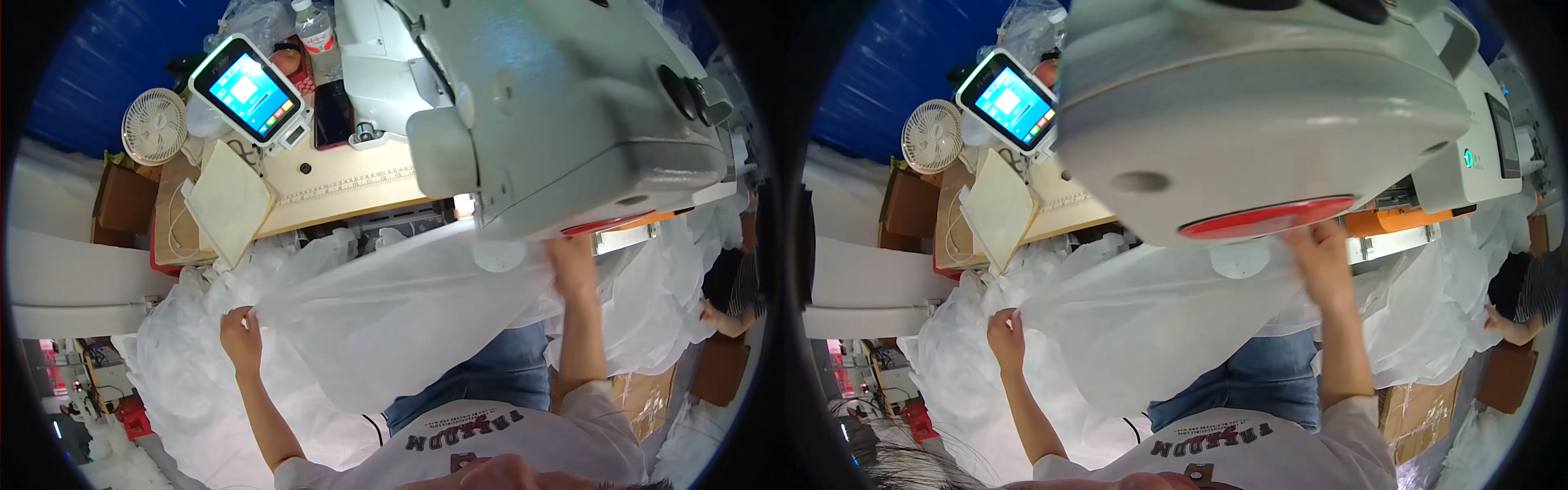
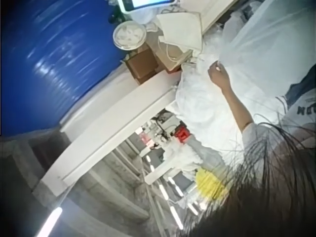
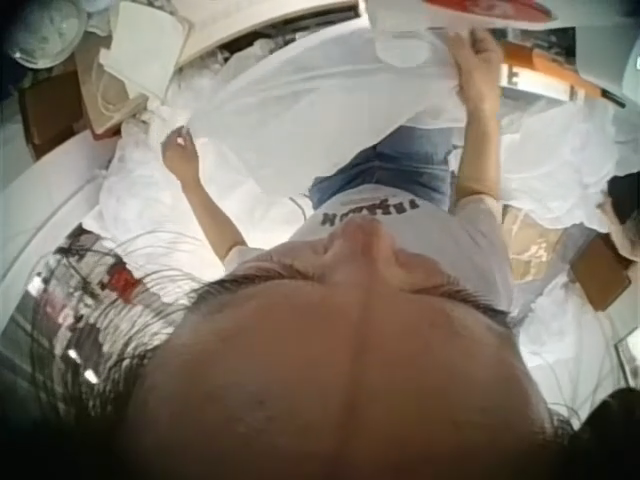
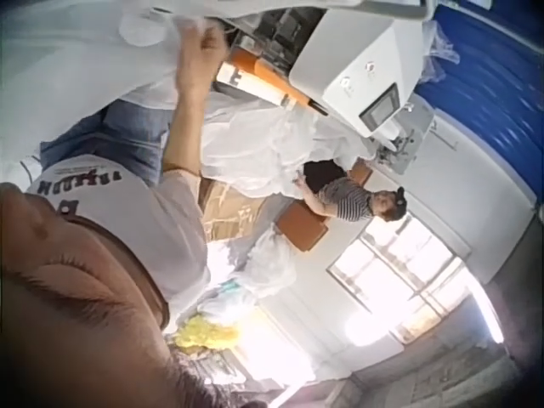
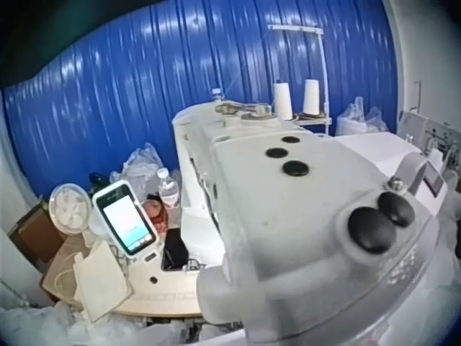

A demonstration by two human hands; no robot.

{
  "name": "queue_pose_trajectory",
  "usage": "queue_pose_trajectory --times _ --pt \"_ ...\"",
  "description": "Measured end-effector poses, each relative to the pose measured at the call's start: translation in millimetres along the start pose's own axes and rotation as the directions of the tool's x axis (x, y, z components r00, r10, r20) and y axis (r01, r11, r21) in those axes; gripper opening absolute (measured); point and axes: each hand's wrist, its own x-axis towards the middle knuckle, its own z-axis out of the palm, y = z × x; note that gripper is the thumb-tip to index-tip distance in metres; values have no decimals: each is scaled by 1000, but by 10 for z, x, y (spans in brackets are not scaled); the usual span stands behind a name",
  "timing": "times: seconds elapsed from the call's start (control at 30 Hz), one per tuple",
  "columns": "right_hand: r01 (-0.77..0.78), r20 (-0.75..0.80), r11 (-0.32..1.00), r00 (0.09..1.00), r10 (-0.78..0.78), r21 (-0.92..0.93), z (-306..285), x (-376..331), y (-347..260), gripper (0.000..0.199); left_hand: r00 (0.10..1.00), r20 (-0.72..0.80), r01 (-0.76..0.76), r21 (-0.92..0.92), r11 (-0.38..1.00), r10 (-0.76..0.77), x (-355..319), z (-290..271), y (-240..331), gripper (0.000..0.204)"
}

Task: Operating an industrial sewing machine to process large pieces of white fabric.

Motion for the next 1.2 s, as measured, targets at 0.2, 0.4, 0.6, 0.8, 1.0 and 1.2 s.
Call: queue_pose_trajectory --times 0.2,0.4,0.6,0.8,1.0,1.2 --pt "149 -30 989 988 -149 -13 -161 4 68 32 946 141 279 -811 514 -291 -418 -215 -282 21" --pt "212 91 973 975 -204 -93 98 -153 -179 41 815 -523 -312 -35 950 248 -76 -341 -409 27" --pt "370 52 688 898 -437 -624 344 -222 -264 43 960 30 184 -817 547 -278 608 -344 -628 18" --pt "195 41 831 978 -203 -521 -573 -410 -295 22 948 259 308 -596 741 -186 581 -66 151 10" --pt "249 -358 968 905 -229 11 -665 -327 -53 14 954 275 128 -726 676 116 394 423 558 8" --pt "276 -197 660 812 -549 -699 -412 -125 -159 17 919 -34 -390 64 918 393 7 379 642 26"
